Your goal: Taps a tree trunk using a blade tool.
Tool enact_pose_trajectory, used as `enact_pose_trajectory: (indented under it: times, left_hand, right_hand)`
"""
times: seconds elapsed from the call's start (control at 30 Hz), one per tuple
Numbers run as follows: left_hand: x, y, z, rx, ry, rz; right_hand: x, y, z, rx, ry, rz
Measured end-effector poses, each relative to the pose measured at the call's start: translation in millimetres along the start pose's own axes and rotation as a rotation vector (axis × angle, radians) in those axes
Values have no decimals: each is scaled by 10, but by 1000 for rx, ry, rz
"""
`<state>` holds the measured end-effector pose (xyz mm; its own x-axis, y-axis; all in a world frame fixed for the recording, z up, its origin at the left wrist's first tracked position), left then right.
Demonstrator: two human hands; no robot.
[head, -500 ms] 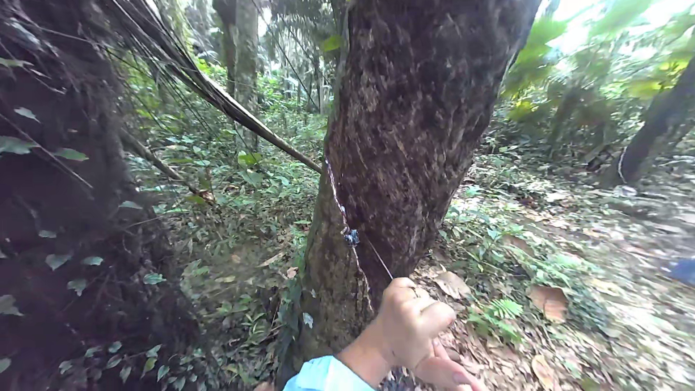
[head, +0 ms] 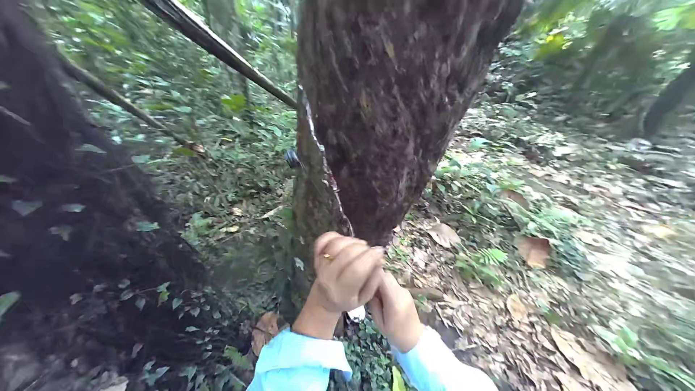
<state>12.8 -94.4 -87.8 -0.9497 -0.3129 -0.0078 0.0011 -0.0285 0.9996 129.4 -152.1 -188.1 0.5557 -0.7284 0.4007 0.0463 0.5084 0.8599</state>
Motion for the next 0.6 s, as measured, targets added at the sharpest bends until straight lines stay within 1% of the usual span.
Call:
enact_pose_trajectory:
  times: [0.07,0.13,0.17,0.2,0.23,0.27,0.37,0.43,0.53,0.6]
  left_hand:
    - [199,25,145,103,110,-75]
    - [248,14,370,283,195,-106]
    - [219,9,474,390,207,-60]
    - [166,15,568,497,190,24]
    - [92,28,657,580,156,111]
    - [5,37,737,625,125,179]
    - [-222,50,888,601,108,286]
    - [-294,18,897,549,140,256]
    - [-305,-42,822,499,192,151]
    - [-319,-63,802,493,201,157]
  right_hand:
    - [89,-249,-35,-30,23,37]
    - [175,-464,-63,-91,48,63]
    - [209,-543,-70,-114,68,61]
    - [239,-608,-62,-144,90,54]
    - [275,-658,-40,-182,116,49]
    - [322,-692,-7,-225,144,47]
    - [480,-746,90,-373,206,77]
    - [560,-760,107,-433,210,106]
    - [622,-685,86,-441,199,148]
    - [609,-605,45,-387,178,139]
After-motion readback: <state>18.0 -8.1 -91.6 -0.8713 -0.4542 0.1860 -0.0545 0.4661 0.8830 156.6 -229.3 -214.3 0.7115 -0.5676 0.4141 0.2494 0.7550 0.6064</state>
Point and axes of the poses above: each hand's wrist, its own y-axis towards the middle knuckle, its own x-axis out of the back of the hand, z = x × y, the point moved 2 cm from there along y, towards the middle knuckle
